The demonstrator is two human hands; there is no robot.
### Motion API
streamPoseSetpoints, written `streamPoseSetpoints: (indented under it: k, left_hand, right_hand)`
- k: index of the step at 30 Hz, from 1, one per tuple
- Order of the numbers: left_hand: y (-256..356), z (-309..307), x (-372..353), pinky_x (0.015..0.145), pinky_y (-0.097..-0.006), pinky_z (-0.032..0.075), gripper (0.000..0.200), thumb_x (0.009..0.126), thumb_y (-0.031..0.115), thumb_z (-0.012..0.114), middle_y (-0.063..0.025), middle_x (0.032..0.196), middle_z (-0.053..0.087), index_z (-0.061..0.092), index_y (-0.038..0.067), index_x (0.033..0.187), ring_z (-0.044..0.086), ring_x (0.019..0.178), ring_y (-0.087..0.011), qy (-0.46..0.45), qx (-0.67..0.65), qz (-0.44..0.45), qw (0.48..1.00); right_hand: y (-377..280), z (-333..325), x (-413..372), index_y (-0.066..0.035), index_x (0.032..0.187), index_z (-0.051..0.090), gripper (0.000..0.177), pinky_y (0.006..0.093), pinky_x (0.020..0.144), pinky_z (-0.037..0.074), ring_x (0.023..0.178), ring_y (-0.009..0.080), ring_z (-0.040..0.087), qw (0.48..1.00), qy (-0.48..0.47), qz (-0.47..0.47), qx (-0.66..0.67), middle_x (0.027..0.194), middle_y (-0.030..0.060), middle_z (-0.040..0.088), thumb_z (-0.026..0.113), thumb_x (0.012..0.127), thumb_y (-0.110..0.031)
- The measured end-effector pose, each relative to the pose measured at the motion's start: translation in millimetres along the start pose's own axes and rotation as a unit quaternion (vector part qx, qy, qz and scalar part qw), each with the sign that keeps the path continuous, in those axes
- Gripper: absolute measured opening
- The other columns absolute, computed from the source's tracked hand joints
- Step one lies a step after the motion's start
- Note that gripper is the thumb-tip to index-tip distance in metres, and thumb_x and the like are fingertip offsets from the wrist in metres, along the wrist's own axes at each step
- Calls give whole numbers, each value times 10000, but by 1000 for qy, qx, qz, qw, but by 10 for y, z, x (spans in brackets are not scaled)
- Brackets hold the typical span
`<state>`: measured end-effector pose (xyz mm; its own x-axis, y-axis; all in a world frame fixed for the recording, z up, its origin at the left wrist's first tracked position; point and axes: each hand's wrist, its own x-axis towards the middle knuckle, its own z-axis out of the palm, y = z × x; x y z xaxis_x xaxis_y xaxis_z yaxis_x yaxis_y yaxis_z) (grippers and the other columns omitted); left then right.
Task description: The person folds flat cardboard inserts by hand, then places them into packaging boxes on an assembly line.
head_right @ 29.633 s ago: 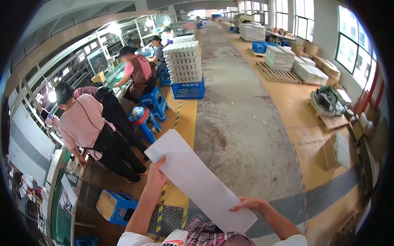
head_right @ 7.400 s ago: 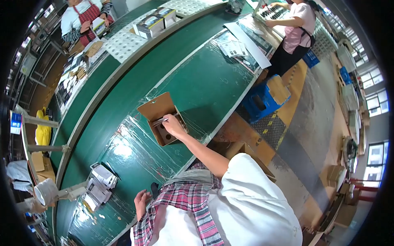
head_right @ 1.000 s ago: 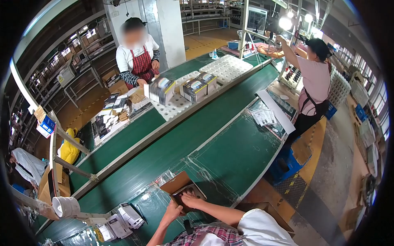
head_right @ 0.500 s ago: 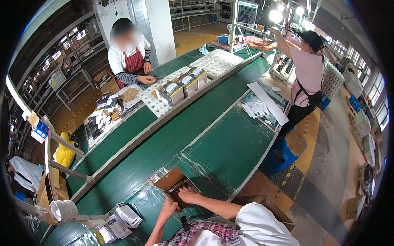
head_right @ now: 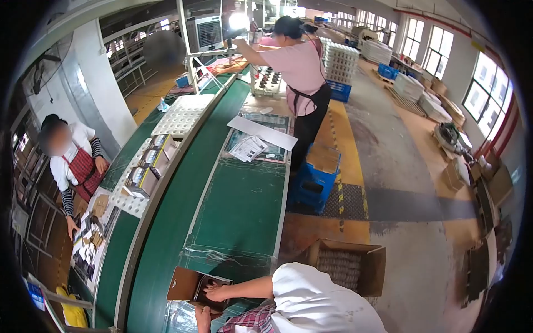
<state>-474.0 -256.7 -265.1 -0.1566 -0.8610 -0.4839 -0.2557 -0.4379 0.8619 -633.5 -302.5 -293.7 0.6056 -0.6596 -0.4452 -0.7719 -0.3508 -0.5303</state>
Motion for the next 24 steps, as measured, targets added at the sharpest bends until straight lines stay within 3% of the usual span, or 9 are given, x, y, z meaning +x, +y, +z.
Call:
streamPoseSetpoints:
  k: [5, 7, 10, 13, 17, 18, 22, 23, 24]
  left_hand:
    - [462, 93, -257, 533, -362, 575, 160, 743, 61, 460, -129, 757, 490, 445, -82, 815, 546, 605, -200, -21, -18, -38, 999]
    - [-93, 14, -19, 516, -360, 566, 168, 741, 57, 454, -143, 774, 492, 437, -85, 829, 557, 618, -214, 33, 65, 31, 997]
    - [241, 102, -185, 524, -360, 547, 241, 761, 99, 471, -168, 858, 511, 438, -92, 904, 590, 664, -250, 27, 8, -5, 1000]
    - [669, 218, -409, 536, -361, 538, 288, 775, 130, 484, -177, 907, 519, 438, -94, 949, 606, 688, -267, 15, -73, -68, 995]
    - [770, 345, -334, 545, -361, 535, 312, 781, 149, 490, -178, 929, 518, 432, -94, 969, 610, 698, -271, 5, -74, -76, 994]
    - [795, 359, -320, 547, -361, 534, 318, 783, 153, 491, -179, 935, 517, 431, -94, 974, 611, 700, -273, 1, -67, -74, 995]
    - [851, 506, -277, 555, -360, 531, 343, 789, 172, 497, -180, 957, 515, 425, -93, 994, 615, 710, -277, -6, -59, -75, 995]
    - [868, 525, -284, 557, -360, 530, 349, 791, 177, 499, -180, 963, 515, 424, -93, 999, 616, 712, -278, -10, -51, -75, 996]
    - [870, 535, -278, 559, -360, 529, 355, 793, 181, 500, -180, 968, 515, 423, -93, 1005, 617, 715, -280, -15, -43, -73, 996]
  right_hand:
    - [88, 188, 66, -47, 1151, 506, 368, 574, 1029, 164, 1291, 375, 225, 999, 32, -11, 22, 1316, 166, 348, 401, 831, -196]
    - [131, 247, 120, -50, 1204, 475, 405, 572, 1033, 155, 1324, 389, 149, 999, 23, -14, 24, 1332, 175, 324, 402, 836, -200]
    - [193, 394, 204, -78, 1079, 533, 331, 591, 1005, 169, 1246, 346, 305, 995, 95, -21, 31, 1291, 145, 382, 417, 802, -219]
    - [117, 263, 219, -74, 1051, 551, 350, 611, 978, 212, 1229, 347, 326, 999, 46, -9, -16, 1273, 138, 408, 489, 758, -254]
    - [298, 571, 701, -75, 914, 642, 322, 646, 905, 301, 1151, 343, 397, 993, 104, -13, -45, 1182, 115, 478, 625, 645, -251]
    - [270, 573, 781, -42, 895, 622, 311, 591, 981, 248, 1207, 343, 381, 994, 94, 17, -51, 1265, 147, 469, 468, 742, -266]
    - [257, 406, 636, -70, 844, 644, 261, 570, 974, 263, 1173, 306, 385, 997, 76, -20, -25, 1144, 95, 504, 555, 654, -226]
    - [332, 581, 760, -73, 737, 629, 222, 536, 935, 307, 1083, 279, 424, 981, 186, -25, -40, 1022, 63, 506, 606, 577, -224]
    - [433, 829, 1054, -72, 730, 629, 223, 530, 930, 311, 1067, 276, 428, 980, 194, -15, -36, 1011, 58, 507, 610, 572, -228]
